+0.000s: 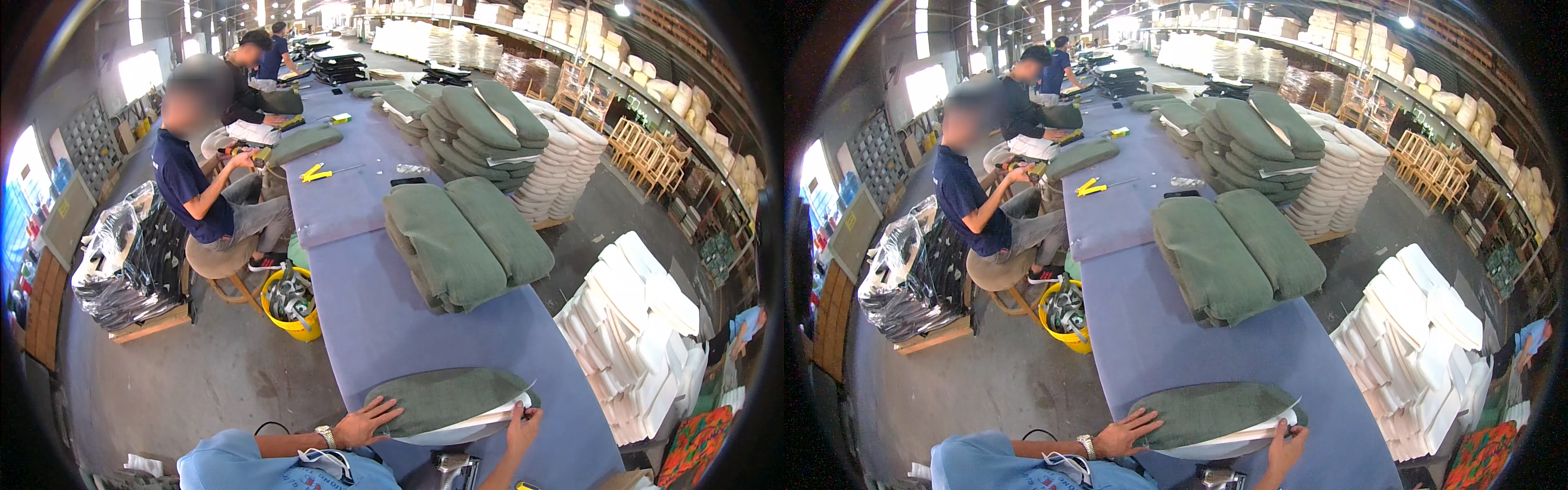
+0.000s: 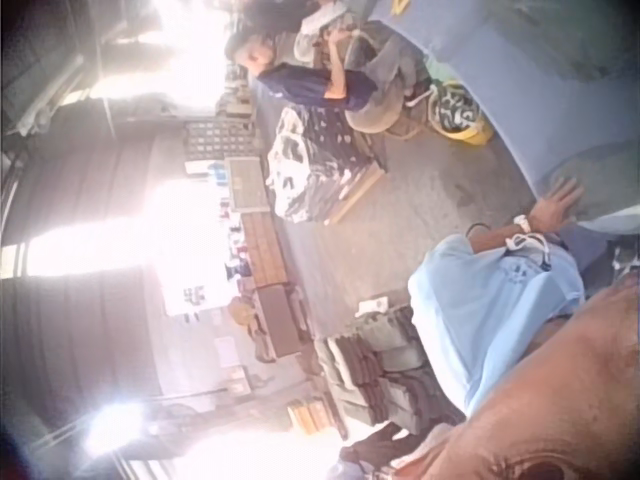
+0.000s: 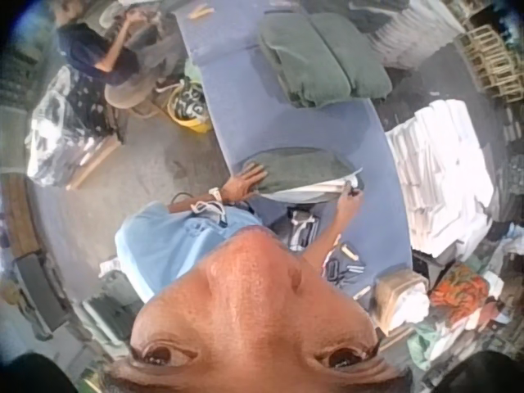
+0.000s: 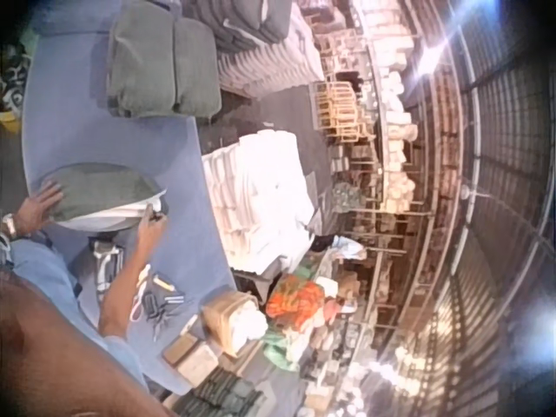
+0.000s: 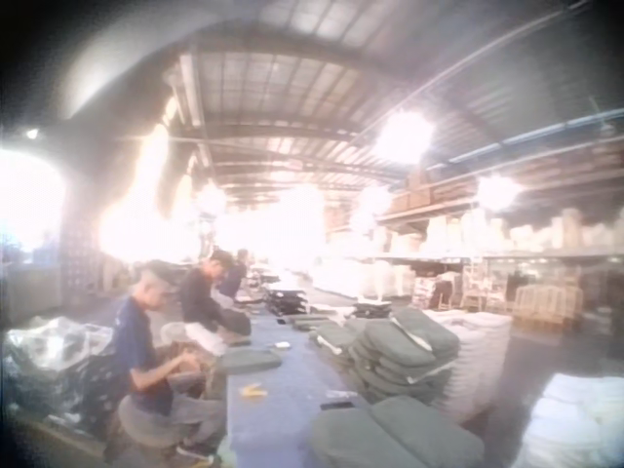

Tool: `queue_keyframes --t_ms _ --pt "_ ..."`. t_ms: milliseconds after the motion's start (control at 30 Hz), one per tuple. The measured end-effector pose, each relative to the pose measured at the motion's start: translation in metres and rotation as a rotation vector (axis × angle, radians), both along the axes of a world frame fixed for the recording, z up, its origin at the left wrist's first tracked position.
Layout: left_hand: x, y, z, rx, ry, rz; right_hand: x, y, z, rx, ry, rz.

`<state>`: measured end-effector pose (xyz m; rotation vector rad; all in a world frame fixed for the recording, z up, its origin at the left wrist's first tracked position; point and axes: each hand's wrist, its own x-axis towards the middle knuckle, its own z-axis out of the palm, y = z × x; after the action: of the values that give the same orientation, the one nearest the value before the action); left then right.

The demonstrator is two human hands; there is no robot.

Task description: The person assembles green fabric cushions by folding fabric over foam inserts and securing edges with a staple gun. They repeatedly trim excess fabric with a utility knife and reposition the cushion to staple different sides, stacking finished units on the table.

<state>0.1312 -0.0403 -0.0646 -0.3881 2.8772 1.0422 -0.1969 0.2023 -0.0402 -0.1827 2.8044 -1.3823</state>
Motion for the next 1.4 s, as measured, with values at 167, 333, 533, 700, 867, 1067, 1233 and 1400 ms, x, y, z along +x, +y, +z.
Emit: queue_keyframes --t_ms 167,333,533,700,867,1067,1233,1400 --pt "0.004 0.002 -0.006 0.004 0.011 -0.035 0.001 -0.012 0.022 0.172 0.082 -0.069" --pt "0.004 0.001 -0.015 -0.06 0.044 -0.066 -0.004 -0.022 0.036 0.319 0.118 -0.005" --pt "0.005 0.001 -0.016 -0.019 0.035 -0.071 0.006 -0.04 0.061 0.404 0.128 0.124" --pt "0.003 0.003 -0.017 -0.064 -0.019 -0.122 -0.003 -0.032 0.023 0.669 0.146 0.143" --pt "0.005 0.007 -0.014 -0.081 0.031 -0.113 -0.028 -0.001 -0.002 0.374 -0.025 0.063" --pt "0.002 0.005 -0.005 -0.015 -0.005 -0.118 -0.038 0.031 -0.035 -0.095 -0.073 0.045" --pt "0.011 -0.019 0.015 0.031 0.049 -0.042 -0.009 0.021 -0.02 -0.281 -0.055 0.062" --pt "0.047 -0.07 0.059 0.12 0.036 -0.03 0.067 0.003 0.016 -0.131 0.141 0.084"
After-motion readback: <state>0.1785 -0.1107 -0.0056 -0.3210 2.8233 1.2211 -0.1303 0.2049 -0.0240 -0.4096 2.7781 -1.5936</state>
